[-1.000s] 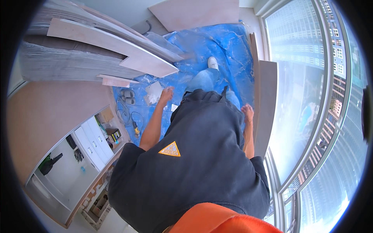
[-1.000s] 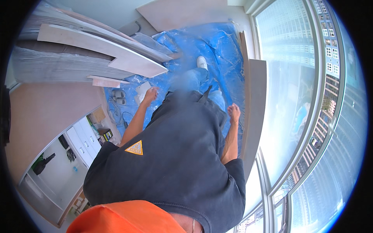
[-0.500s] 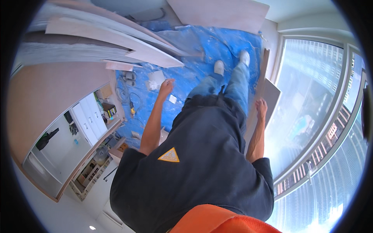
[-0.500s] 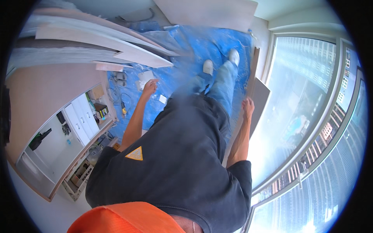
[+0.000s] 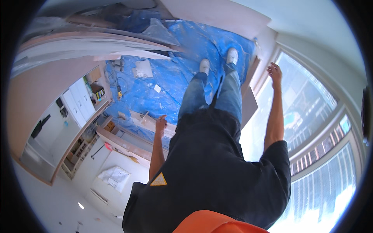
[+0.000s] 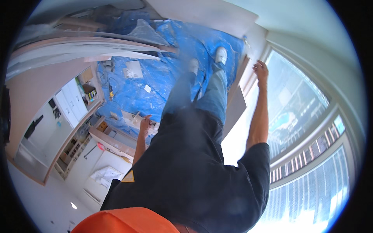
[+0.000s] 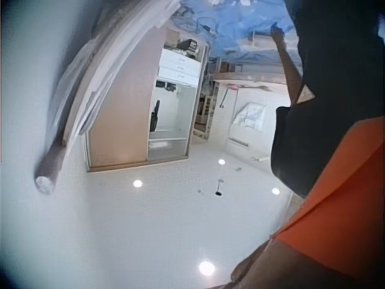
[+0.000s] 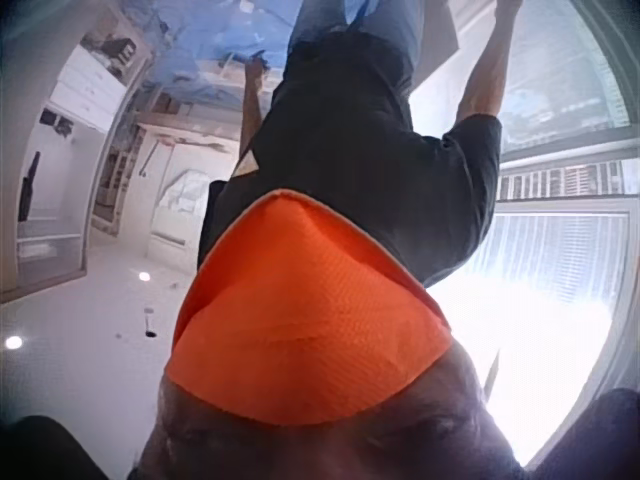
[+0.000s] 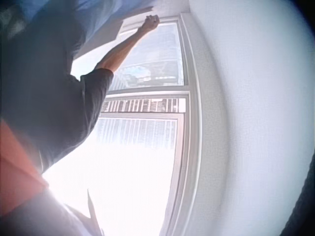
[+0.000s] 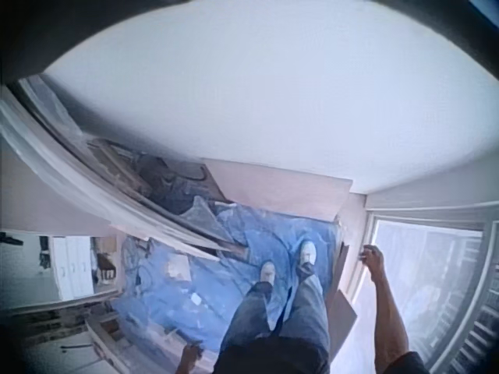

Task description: The person retrieves a cordless drill from a toolbox and moves to a cabinet. They kneel on the floor and use the drill to attach a white cabinet door to the cabinet frame.

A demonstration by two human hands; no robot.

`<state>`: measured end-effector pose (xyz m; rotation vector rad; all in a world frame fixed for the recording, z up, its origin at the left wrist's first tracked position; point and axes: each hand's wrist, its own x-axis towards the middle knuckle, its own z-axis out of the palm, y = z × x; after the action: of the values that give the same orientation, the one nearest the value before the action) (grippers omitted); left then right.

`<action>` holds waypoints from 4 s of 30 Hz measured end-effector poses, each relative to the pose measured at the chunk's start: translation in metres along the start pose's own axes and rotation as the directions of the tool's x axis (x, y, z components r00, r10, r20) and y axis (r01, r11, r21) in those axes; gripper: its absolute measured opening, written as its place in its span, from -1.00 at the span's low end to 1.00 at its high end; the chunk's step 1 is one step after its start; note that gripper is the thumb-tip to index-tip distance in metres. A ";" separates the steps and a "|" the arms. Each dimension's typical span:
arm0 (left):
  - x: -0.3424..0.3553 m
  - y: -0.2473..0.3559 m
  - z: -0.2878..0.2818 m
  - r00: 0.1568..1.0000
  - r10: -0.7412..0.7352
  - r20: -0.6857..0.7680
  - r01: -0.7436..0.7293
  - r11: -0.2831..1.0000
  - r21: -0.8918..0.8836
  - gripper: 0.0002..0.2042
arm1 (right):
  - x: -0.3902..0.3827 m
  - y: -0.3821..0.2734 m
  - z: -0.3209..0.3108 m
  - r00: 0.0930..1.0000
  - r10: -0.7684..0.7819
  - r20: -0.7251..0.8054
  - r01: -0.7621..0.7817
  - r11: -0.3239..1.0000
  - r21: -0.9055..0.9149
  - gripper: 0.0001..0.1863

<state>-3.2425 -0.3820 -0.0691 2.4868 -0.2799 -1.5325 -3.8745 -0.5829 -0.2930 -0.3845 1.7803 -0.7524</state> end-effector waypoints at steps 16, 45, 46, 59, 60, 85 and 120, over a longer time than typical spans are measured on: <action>-0.067 -0.011 0.053 0.993 -0.072 -0.095 0.052 0.978 -0.201 -0.70 | 0.027 0.002 0.078 0.928 0.236 0.289 -0.226 0.972 -0.065 -0.70; 0.027 -0.326 -0.016 0.928 -0.266 -0.259 -0.157 0.350 -0.923 -0.71 | -0.199 0.012 0.466 0.699 0.192 0.688 0.314 0.783 -0.537 -0.75; 0.027 -0.342 -0.016 0.925 -0.294 -0.241 -0.141 0.324 -0.936 -0.72 | -0.216 0.022 0.491 0.705 0.183 0.685 0.334 0.767 -0.548 -0.76; 0.069 -0.393 -0.012 0.899 -0.435 -0.039 -0.079 -0.073 -0.994 -0.73 | -0.291 0.055 0.671 0.690 0.358 0.629 0.488 0.412 -0.769 -0.77; 0.074 -0.394 -0.018 0.900 -0.432 -0.049 -0.108 -0.113 -0.988 -0.73 | -0.295 0.062 0.684 0.637 0.403 0.657 0.502 0.429 -0.751 -0.75; 0.265 -0.514 -0.399 0.793 -0.273 -0.545 0.023 0.907 -0.421 -0.78 | -0.648 0.290 1.314 -0.099 0.460 0.882 0.890 0.437 -0.128 -0.82; 0.496 -0.789 -1.158 0.901 -0.349 -0.258 -0.378 -0.340 -0.861 -0.75 | -0.885 0.532 1.742 0.295 0.573 0.764 0.951 -0.096 -0.295 -0.80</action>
<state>-1.9450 0.3311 -0.2009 1.0314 0.8368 -0.3561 -1.8907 -0.1809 -0.3240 -1.9989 0.4514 0.8906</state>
